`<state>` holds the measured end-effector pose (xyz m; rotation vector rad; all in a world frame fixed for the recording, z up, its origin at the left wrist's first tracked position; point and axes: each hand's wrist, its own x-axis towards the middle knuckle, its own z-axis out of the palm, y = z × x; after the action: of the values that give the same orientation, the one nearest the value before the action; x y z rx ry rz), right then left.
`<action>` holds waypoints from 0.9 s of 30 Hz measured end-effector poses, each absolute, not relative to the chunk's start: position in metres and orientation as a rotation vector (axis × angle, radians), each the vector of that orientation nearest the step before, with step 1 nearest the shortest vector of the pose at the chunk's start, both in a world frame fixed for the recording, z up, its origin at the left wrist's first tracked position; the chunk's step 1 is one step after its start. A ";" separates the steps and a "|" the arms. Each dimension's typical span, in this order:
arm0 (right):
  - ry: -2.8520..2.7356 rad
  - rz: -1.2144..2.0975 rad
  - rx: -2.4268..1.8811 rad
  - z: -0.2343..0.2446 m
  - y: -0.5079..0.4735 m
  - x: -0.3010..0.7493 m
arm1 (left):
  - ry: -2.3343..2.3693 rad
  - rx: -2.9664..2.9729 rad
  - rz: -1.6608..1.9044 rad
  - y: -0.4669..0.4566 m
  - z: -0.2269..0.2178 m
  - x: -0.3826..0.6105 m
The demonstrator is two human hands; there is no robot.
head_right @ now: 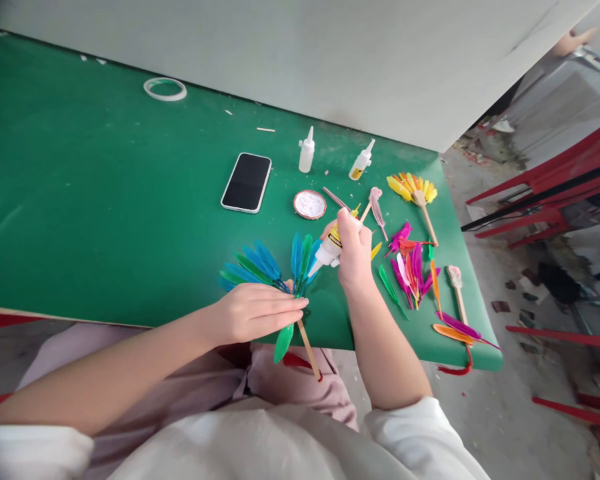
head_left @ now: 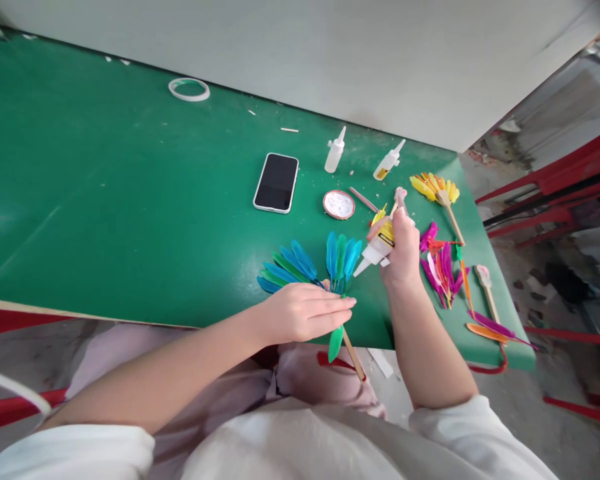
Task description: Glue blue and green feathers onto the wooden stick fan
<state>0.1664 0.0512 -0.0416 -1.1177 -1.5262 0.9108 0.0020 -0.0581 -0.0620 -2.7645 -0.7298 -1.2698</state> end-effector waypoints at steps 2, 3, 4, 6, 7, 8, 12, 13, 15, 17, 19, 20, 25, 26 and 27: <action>-1.572 0.872 -1.113 -0.044 0.052 0.167 | -0.736 -2.754 -1.278 -0.058 -0.060 0.001; -1.596 0.864 -1.111 -0.046 0.052 0.166 | -0.736 -2.751 -1.283 -0.058 -0.059 0.001; -1.615 0.859 -1.109 -0.047 0.052 0.166 | -0.733 -2.751 -1.287 -0.059 -0.058 0.001; -1.618 0.857 -1.105 -0.049 0.052 0.165 | -0.727 -2.749 -1.297 -0.059 -0.056 0.001; -1.599 0.865 -1.106 -0.050 0.052 0.164 | -0.726 -2.748 -1.302 -0.059 -0.056 0.002; -1.570 0.876 -1.110 -0.050 0.052 0.163 | -0.726 -2.747 -1.307 -0.059 -0.056 0.002; -1.498 0.928 -1.112 -0.049 0.051 0.162 | -0.725 -2.752 -1.327 -0.060 -0.056 0.002; -1.493 0.939 -1.105 -0.049 0.051 0.162 | -0.722 -2.754 -1.332 -0.060 -0.056 0.002; -1.482 0.969 -1.080 -0.050 0.051 0.162 | -0.716 -2.757 -1.336 -0.061 -0.057 0.001; -1.454 1.016 -1.035 -0.050 0.051 0.162 | -0.716 -2.759 -1.333 -0.061 -0.057 0.000; -1.404 1.076 -0.974 -0.051 0.050 0.161 | -0.720 -2.755 -1.328 -0.060 -0.056 0.000; -1.374 1.107 -0.946 -0.050 0.050 0.161 | -0.722 -2.752 -1.325 -0.060 -0.056 0.000; -1.308 1.175 -0.911 -0.048 0.047 0.159 | -0.739 -2.738 -1.318 -0.060 -0.056 0.001; -1.312 1.176 -0.913 -0.048 0.046 0.158 | -0.742 -2.737 -1.317 -0.060 -0.056 0.002; -1.316 1.177 -0.912 -0.048 0.046 0.158 | -0.744 -2.737 -1.316 -0.060 -0.057 0.002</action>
<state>0.1582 0.0459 -0.0477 -0.9125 -1.3161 1.1766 0.0018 -0.0601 -0.0566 -2.7367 -0.7443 -1.3164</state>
